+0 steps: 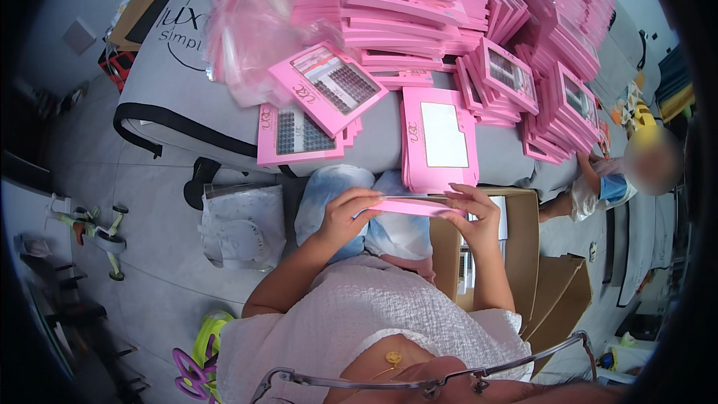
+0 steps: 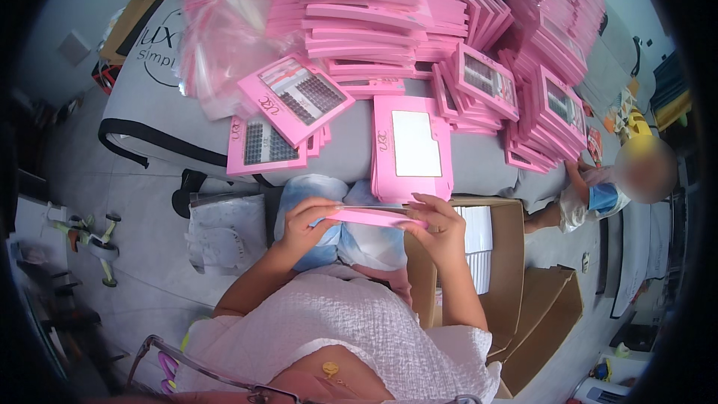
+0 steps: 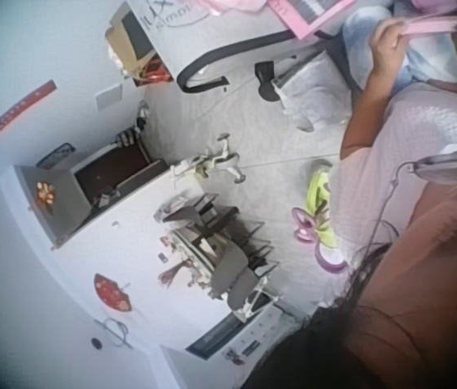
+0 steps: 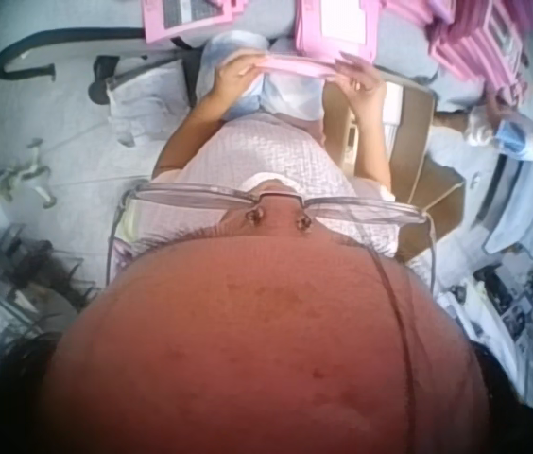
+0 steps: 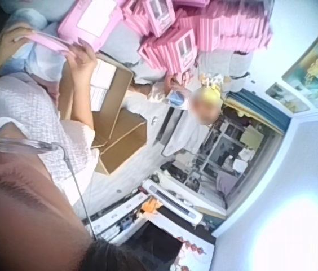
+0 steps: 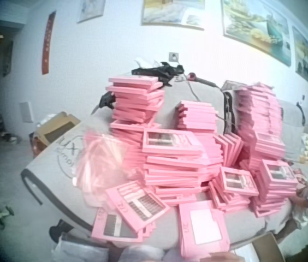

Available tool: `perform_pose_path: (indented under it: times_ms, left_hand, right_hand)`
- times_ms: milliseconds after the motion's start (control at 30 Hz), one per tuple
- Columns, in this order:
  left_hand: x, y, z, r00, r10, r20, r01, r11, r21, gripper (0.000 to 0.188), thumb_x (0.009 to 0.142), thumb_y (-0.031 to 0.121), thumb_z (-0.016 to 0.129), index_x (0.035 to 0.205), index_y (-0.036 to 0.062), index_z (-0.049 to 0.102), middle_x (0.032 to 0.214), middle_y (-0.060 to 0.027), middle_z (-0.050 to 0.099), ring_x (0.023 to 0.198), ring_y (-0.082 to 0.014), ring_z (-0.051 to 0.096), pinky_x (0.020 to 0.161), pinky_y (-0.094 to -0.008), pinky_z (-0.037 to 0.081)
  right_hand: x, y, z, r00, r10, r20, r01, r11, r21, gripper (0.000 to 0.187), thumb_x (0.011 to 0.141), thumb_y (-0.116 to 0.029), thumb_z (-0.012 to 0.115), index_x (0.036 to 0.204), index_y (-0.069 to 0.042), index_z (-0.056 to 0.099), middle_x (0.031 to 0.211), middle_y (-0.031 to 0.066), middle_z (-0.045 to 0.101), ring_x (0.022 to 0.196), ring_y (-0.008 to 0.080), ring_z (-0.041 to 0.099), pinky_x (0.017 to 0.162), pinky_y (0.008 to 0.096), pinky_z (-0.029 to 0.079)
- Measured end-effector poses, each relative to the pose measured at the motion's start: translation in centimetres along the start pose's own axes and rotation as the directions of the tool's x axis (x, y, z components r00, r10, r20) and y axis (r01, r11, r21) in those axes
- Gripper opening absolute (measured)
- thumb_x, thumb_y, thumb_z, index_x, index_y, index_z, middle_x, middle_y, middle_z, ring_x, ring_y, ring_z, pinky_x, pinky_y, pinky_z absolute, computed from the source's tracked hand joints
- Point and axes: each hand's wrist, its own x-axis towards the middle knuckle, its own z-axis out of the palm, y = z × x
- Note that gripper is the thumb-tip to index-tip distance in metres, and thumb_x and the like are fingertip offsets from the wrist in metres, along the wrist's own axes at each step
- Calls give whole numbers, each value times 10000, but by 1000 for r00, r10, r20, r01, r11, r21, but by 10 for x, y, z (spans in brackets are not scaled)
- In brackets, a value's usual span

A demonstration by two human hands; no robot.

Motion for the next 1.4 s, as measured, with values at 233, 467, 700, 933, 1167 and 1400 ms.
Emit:
perform_pose_path:
  times_ms: [233, 467, 700, 933, 1167, 1400]
  left_hand:
    - [-4, -2, 1, 1000, -7, 11, 8, 997, -70, 287, 705, -18, 744, 982, 39, 692, 967, -97, 667, 841, -214, 656, 708, -279, 524]
    - [-13, -9, 18, 999, 3, 47, 0, 997, -71, 413, 787, -25, 682, 1182, 48, 589, 1057, -124, 644, 911, -258, 641, 771, -324, 513]
    - [-42, -43, 43, 916, -398, -49, 368, 884, -288, 328, 898, 104, 611, 1185, 29, 471, 982, -94, 628, 842, -161, 616, 740, -281, 487]
    - [33, 13, -25, 741, -653, -159, 479, 679, -557, 279, 961, 134, 512, 1205, 9, 461, 1026, -44, 558, 889, -83, 527, 797, -233, 450]
    - [75, -13, -75, 751, -635, -181, 360, 624, -693, 316, 961, 93, 485, 1269, 24, 474, 1167, -79, 557, 1088, -160, 533, 973, -323, 400]
    - [91, -41, -77, 621, -783, -48, 414, 379, -828, 415, 972, 148, 482, 1357, 50, 362, 1313, -81, 461, 1233, -183, 435, 1035, -379, 357]
  right_hand:
    - [-12, 24, -2, 999, -41, 17, 34, 960, 277, 134, 793, -29, 685, 911, 28, 713, 1060, 146, 654, 928, 228, 652, 818, 307, 522]
    - [-9, 21, 24, 977, 191, -89, -102, 798, 594, 396, 939, -32, 472, 1335, -12, 461, 1196, 137, 563, 926, 175, 618, 843, 289, 485]
    - [-11, 93, 46, 998, -45, 54, 14, 877, 480, 752, 867, -146, 621, 1469, -33, 185, 1255, 136, 508, 1024, 216, 574, 892, 348, 465]
    - [31, 25, 73, 994, -92, 61, 73, 963, 258, 615, 888, -81, 544, 1441, -7, 286, 1333, 185, 500, 1187, 212, 509, 979, 300, 382]
    - [198, 17, 123, 992, 105, 70, -126, 853, 507, 261, 896, -242, 622, 986, -2, 669, 691, -23, 571, 572, 51, 466, 510, 231, 372]
    - [219, 29, 162, 965, 238, -107, -151, 844, 515, 303, 860, -256, 675, 971, 22, 628, 791, 42, 623, 744, 127, 589, 627, 263, 465]
